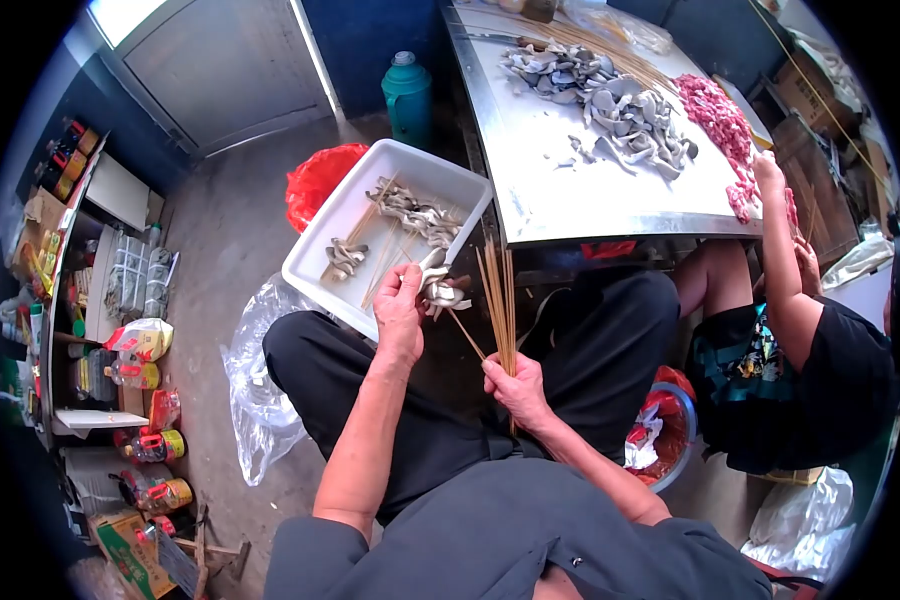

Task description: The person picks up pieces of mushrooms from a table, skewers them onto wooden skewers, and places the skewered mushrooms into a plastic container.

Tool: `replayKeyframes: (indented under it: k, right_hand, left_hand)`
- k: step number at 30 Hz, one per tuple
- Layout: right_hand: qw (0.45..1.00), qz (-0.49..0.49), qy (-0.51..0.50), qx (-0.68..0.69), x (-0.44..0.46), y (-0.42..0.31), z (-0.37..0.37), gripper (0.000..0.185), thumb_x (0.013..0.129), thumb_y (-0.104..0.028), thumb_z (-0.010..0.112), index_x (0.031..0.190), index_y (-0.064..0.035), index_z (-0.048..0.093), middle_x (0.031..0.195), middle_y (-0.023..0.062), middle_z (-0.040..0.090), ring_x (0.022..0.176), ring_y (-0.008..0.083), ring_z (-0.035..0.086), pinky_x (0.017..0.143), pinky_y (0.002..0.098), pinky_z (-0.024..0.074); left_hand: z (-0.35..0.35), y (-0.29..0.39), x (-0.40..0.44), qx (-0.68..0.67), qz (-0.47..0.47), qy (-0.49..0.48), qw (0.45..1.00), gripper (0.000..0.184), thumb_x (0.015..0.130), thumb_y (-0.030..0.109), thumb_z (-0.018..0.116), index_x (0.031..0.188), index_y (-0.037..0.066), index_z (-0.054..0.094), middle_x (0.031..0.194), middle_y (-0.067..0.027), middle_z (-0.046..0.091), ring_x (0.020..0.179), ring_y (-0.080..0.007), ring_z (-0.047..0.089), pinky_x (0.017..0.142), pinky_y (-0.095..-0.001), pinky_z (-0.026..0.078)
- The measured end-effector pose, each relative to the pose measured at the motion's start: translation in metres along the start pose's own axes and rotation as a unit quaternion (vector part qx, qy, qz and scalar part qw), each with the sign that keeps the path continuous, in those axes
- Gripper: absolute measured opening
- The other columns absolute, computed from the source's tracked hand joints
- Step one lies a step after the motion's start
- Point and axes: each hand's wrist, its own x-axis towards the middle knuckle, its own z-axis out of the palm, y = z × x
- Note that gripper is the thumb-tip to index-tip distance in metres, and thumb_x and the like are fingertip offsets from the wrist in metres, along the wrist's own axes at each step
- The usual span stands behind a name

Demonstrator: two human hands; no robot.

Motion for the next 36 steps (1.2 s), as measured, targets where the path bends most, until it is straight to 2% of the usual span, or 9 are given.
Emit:
replayKeyframes:
  k: [9, 15, 18, 21, 23, 27, 30, 32, 36]
  right_hand:
    - [0.999, -0.024, 0.009, -0.028, -0.007, 0.002, -0.001, 0.013, 0.090, -0.015, 0.063, 0.091, -0.0022, 0.063, 0.062, -0.0022, 0.057, 0.049, 0.0018, 0.044, 0.045, 0.0185, 0.0328]
    - [0.999, -0.022, 0.010, -0.030, -0.006, 0.006, -0.003, 0.012, 0.090, -0.014, 0.063, 0.091, -0.0020, 0.063, 0.061, -0.0020, 0.057, 0.048, 0.0020, 0.044, 0.045, 0.0186, 0.0333]
    - [1.000, -0.014, 0.003, -0.018, -0.006, 0.010, -0.005, 0.012, 0.090, -0.014, 0.062, 0.092, -0.0023, 0.062, 0.061, -0.0017, 0.056, 0.046, 0.0020, 0.042, 0.042, 0.0189, 0.0313]
    - [0.999, 0.031, -0.014, 0.031, -0.005, 0.000, -0.005, 0.011, 0.091, -0.014, 0.061, 0.093, -0.0030, 0.062, 0.061, -0.0016, 0.055, 0.043, 0.0019, 0.039, 0.039, 0.0188, 0.0280]
    - [0.992, 0.067, -0.039, 0.099, -0.002, -0.010, -0.004, 0.012, 0.091, -0.015, 0.060, 0.094, -0.0035, 0.061, 0.061, -0.0019, 0.054, 0.042, 0.0017, 0.037, 0.038, 0.0184, 0.0258]
    - [0.993, 0.061, -0.043, 0.096, 0.001, -0.010, -0.001, 0.012, 0.091, -0.016, 0.061, 0.093, -0.0035, 0.062, 0.062, -0.0014, 0.055, 0.042, 0.0017, 0.037, 0.038, 0.0181, 0.0258]
    - [0.998, 0.020, 0.010, 0.055, 0.005, -0.004, 0.004, 0.013, 0.091, -0.016, 0.062, 0.093, -0.0026, 0.062, 0.062, -0.0030, 0.053, 0.043, 0.0011, 0.037, 0.039, 0.0182, 0.0259]
    - [0.997, -0.059, 0.043, -0.005, 0.010, -0.002, 0.007, 0.013, 0.090, -0.014, 0.062, 0.094, -0.0019, 0.063, 0.063, -0.0055, 0.050, 0.046, 0.0002, 0.037, 0.041, 0.0185, 0.0264]
    - [0.992, -0.099, 0.064, -0.051, 0.020, -0.006, 0.014, 0.012, 0.090, -0.011, 0.062, 0.095, -0.0012, 0.064, 0.063, -0.0074, 0.048, 0.048, -0.0004, 0.037, 0.043, 0.0188, 0.0274]
  left_hand:
    - [0.000, 0.001, -0.008, 0.067, -0.016, -0.018, 0.997, 0.016, 0.093, 0.016, 0.059, 0.102, 0.003, 0.057, 0.083, -0.0052, 0.065, 0.068, -0.0137, 0.066, 0.059, -0.0218, 0.052]
    - [-0.006, -0.018, -0.008, 0.062, -0.033, -0.032, 0.997, 0.014, 0.093, 0.014, 0.060, 0.100, 0.003, 0.057, 0.081, -0.0042, 0.065, 0.067, -0.0123, 0.065, 0.054, -0.0200, 0.046]
    - [-0.004, -0.019, -0.011, 0.055, -0.041, -0.027, 0.997, 0.013, 0.092, 0.014, 0.060, 0.099, 0.003, 0.057, 0.080, -0.0025, 0.064, 0.065, -0.0104, 0.063, 0.052, -0.0194, 0.043]
    - [-0.004, -0.023, -0.016, 0.067, -0.091, -0.067, 0.991, 0.011, 0.092, 0.014, 0.061, 0.098, 0.005, 0.058, 0.082, -0.0011, 0.064, 0.070, -0.0109, 0.065, 0.054, -0.0194, 0.045]
    - [0.003, -0.017, -0.017, 0.033, -0.080, -0.073, 0.994, 0.011, 0.092, 0.014, 0.061, 0.099, 0.005, 0.059, 0.083, -0.0015, 0.065, 0.071, -0.0114, 0.065, 0.056, -0.0200, 0.047]
    - [0.004, -0.011, -0.015, 0.041, -0.086, -0.069, 0.993, 0.011, 0.093, 0.014, 0.060, 0.098, 0.004, 0.058, 0.084, -0.0025, 0.065, 0.071, -0.0119, 0.065, 0.057, -0.0207, 0.049]
    - [0.005, -0.012, -0.015, 0.042, -0.065, -0.064, 0.995, 0.012, 0.093, 0.015, 0.059, 0.099, 0.004, 0.058, 0.085, -0.0030, 0.065, 0.071, -0.0121, 0.066, 0.057, -0.0214, 0.049]
    - [0.007, -0.011, -0.014, 0.056, -0.053, -0.050, 0.996, 0.012, 0.093, 0.015, 0.059, 0.099, 0.004, 0.058, 0.084, -0.0021, 0.065, 0.071, -0.0105, 0.064, 0.058, -0.0215, 0.050]
    - [0.004, -0.015, -0.013, 0.057, -0.055, -0.044, 0.996, 0.012, 0.093, 0.016, 0.059, 0.098, 0.005, 0.059, 0.084, -0.0005, 0.064, 0.069, -0.0070, 0.061, 0.057, -0.0202, 0.048]
